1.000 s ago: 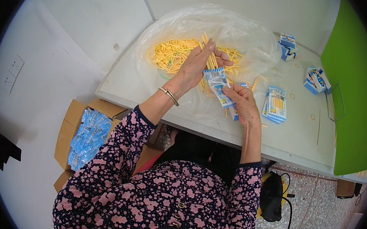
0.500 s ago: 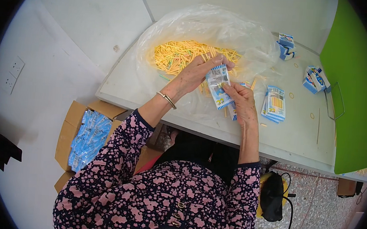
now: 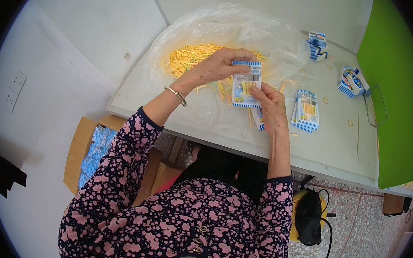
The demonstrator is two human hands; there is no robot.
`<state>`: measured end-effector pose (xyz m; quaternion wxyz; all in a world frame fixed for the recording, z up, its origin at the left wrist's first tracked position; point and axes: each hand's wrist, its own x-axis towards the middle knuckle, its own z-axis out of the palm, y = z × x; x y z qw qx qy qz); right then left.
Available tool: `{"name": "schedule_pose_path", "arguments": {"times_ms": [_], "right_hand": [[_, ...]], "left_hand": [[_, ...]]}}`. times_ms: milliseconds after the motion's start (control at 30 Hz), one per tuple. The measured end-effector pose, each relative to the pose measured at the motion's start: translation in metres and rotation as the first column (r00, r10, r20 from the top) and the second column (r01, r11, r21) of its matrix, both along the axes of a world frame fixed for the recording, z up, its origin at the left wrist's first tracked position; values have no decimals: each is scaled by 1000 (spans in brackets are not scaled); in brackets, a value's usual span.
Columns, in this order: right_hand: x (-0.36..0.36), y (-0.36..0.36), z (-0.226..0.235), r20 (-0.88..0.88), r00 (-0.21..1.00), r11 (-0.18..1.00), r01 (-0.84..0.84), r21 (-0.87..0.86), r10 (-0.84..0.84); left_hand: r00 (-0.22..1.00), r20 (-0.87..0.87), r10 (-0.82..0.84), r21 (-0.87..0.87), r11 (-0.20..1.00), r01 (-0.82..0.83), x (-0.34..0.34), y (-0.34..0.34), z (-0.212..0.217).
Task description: Packaging yellow plastic strips into small bags and securing bundles with rubber bands.
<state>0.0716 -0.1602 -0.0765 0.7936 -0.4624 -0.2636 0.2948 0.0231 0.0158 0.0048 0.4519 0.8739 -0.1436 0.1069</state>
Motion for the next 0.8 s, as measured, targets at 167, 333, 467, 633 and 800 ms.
{"name": "schedule_pose_path", "arguments": {"times_ms": [167,333,467,633,800], "right_hand": [[0,-1,1,10,999,999,-30,-29,30],[0,-1,3,63,998,996,-22,-86,28],[-4,0,7,26,999,998,-26,-50,27],[0,-1,1,46,998,993,-41,-113,47],[-4,0,7,12,999,992,-31,-123,33]], "left_hand": [[996,-93,9,-150,988,-22,-1,-6,3],[992,-112,60,44,997,-55,-2,-10,4],[997,-75,-14,-93,996,7,-2,-10,5],[999,6,-41,44,998,41,-3,-11,1],[997,-48,-53,7,999,53,-4,-11,4]]}}
